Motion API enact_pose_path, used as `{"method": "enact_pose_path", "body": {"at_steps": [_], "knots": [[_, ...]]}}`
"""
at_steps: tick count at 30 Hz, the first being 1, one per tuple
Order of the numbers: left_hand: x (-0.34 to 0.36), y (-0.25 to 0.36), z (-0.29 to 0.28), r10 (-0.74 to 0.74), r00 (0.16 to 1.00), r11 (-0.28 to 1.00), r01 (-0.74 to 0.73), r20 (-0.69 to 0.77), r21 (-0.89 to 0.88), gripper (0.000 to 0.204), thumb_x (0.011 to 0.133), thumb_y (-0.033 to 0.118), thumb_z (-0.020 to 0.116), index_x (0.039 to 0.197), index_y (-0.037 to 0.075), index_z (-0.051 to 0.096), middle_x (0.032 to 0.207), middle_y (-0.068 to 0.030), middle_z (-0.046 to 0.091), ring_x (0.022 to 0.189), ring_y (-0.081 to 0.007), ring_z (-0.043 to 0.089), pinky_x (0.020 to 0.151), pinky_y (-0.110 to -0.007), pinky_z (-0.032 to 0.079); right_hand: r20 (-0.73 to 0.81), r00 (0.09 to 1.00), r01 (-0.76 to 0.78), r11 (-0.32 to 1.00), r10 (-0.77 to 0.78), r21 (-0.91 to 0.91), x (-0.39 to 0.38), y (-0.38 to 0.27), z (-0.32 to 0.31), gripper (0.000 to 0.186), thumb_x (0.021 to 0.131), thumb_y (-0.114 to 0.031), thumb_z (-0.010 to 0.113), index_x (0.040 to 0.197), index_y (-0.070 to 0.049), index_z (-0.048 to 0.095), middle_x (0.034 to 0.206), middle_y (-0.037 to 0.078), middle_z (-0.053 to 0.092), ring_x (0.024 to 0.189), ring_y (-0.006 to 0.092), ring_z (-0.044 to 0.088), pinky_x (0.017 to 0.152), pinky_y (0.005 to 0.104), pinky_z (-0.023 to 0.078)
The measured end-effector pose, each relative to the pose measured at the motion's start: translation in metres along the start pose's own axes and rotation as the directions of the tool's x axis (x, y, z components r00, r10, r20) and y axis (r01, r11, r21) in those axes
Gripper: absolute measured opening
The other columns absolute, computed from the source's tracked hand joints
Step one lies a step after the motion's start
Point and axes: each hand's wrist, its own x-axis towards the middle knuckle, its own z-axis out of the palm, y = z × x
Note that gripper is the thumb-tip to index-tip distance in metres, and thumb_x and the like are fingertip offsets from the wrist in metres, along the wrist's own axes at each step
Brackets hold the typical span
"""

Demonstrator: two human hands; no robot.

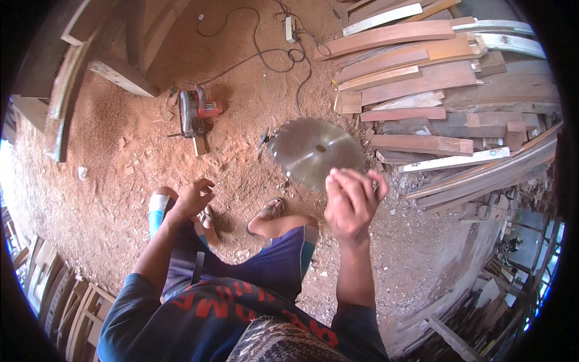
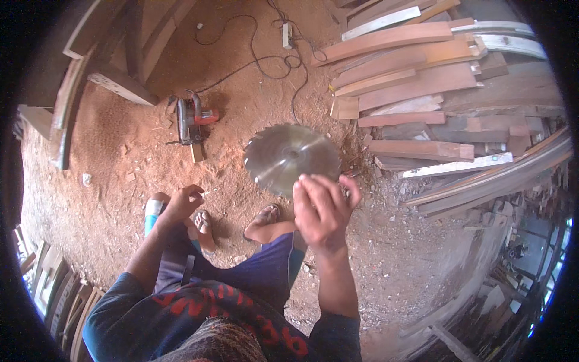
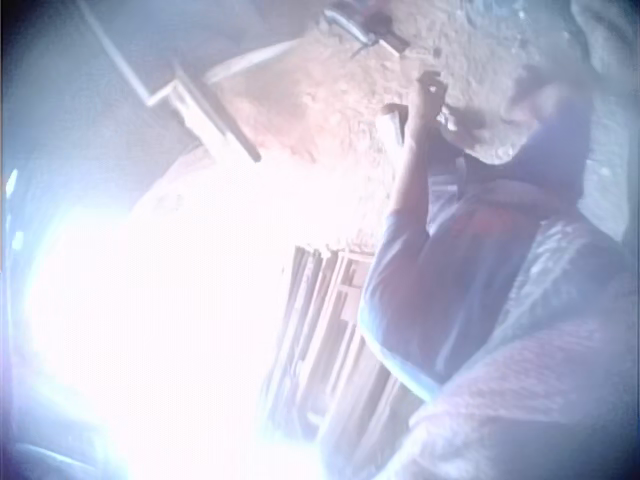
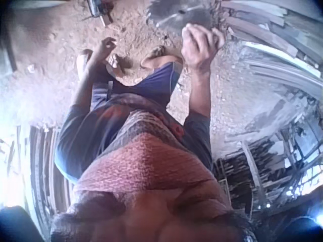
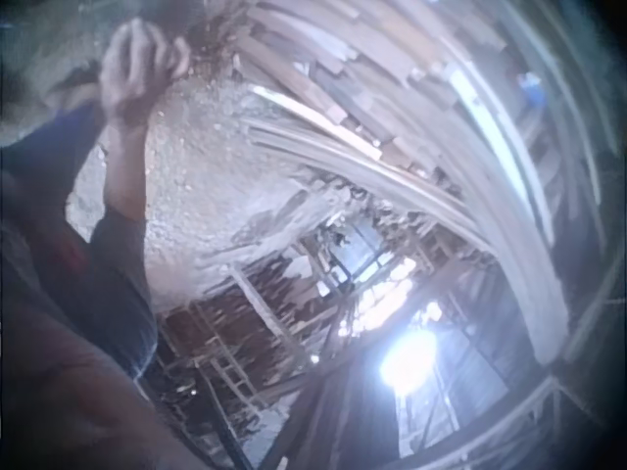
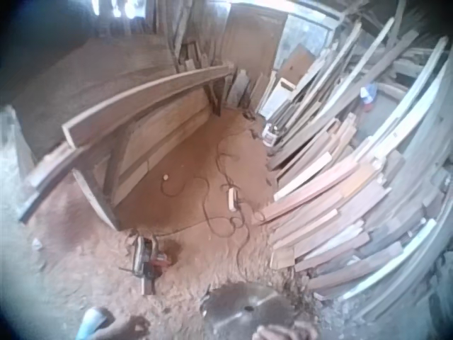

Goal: The person handles a circular saw blade to check its surface and then fits it into a circular saw power tool on the ground.

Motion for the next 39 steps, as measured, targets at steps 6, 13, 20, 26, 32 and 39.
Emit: {"method": "enact_pose_path", "body": {"at_steps": [6, 13, 20, 26, 32, 39], "knots": [[-0.111, 0.141, -0.066, -0.084, 0.987, 0.961, 0.116, 0.136, -0.249, 0.031, 0.095, 0.021, 0.069, 0.119, 0.002, 0.069, 0.099, -0.0117, 0.076, 0.097, -0.0235, 0.073, 0.086, -0.038, 0.056, -0.006, 0.998, 0.064, 0.996, -0.063, 0.055, 0.071, -0.051, -0.165, 0.015, 0.089, -0.01, 0.075, 0.101, -0.016, 0.067, 0.105, -0.003, 0.073, 0.106, 0.016, 0.064, 0.11, 0.051, 0.034], [-0.193, 0.235, -0.146, -0.12, 0.964, 0.338, 0.264, 0.236, -0.904, 0.045, 0.108, 0.045, 0.051, 0.13, 0.006, 0.062, 0.112, -0.0073, 0.073, 0.109, -0.0201, 0.067, 0.099, -0.04, 0.05, -0.011, 0.984, 0.175, 0.978, -0.175, 0.109, 0.142, -0.088, -0.257, 0.017, 0.087, -0.009, 0.076, 0.1, -0.016, 0.067, 0.105, -0.003, 0.073, 0.108, 0.0165, 0.063, 0.11, 0.051, 0.034], [-0.229, 0.109, -0.149, -0.304, 0.944, 0.876, 0.226, -0.125, -0.426, 0.046, 0.099, 0.044, 0.067, 0.115, 0.0, 0.071, 0.105, -0.0151, 0.076, 0.102, -0.0232, 0.071, 0.09, -0.038, 0.054, -0.023, 0.962, 0.273, 0.953, -0.272, 0.131, 0.202, -0.138, -0.264, 0.02, 0.085, -0.006, 0.077, 0.1, -0.015, 0.068, 0.107, -0.003, 0.073, 0.109, 0.0175, 0.062, 0.111, 0.0515, 0.033], [-0.315, -0.087, -0.118, -0.692, 0.72, 0.667, 0.607, -0.058, -0.431, 0.039, 0.088, 0.036, 0.075, 0.106, 0.001, 0.077, 0.096, -0.0162, 0.078, 0.092, -0.0257, 0.075, 0.086, -0.039, 0.058, -0.057, 0.937, 0.348, 0.931, -0.344, 0.111, 0.247, -0.207, -0.236, 0.018, 0.084, -0.009, 0.079, 0.095, -0.016, 0.067, 0.104, -0.005, 0.074, 0.109, 0.016, 0.062, 0.112, 0.053, 0.032], [-0.379, -0.181, -0.127, -0.807, 0.589, 0.447, 0.552, -0.051, -0.704, 0.03, 0.091, 0.026, 0.074, 0.101, -0.002, 0.077, 0.082, -0.009, 0.074, 0.073, -0.0169, 0.07, 0.068, -0.033, 0.057, -0.11, 0.88, 0.474, 0.872, -0.463, 0.123, 0.294, -0.28, -0.223, 0.019, 0.087, -0.011, 0.078, 0.093, -0.02, 0.062, 0.104, -0.008, 0.073, 0.109, 0.015, 0.059, 0.111, 0.052, 0.033], [-0.361, -0.179, -0.15, -0.781, 0.613, 0.443, 0.411, -0.117, -0.797, 0.03, 0.092, 0.024, 0.073, 0.106, -0.002, 0.077, 0.087, -0.0094, 0.076, 0.075, -0.0171, 0.07, 0.07, -0.032, 0.058, -0.129, 0.844, 0.537, 0.828, -0.521, 0.161, 0.318, -0.333, -0.216, 0.02, 0.088, -0.01, 0.078, 0.095, -0.021, 0.062, 0.107, -0.009, 0.072, 0.111, 0.0149, 0.059, 0.113, 0.0532, 0.032]]}}
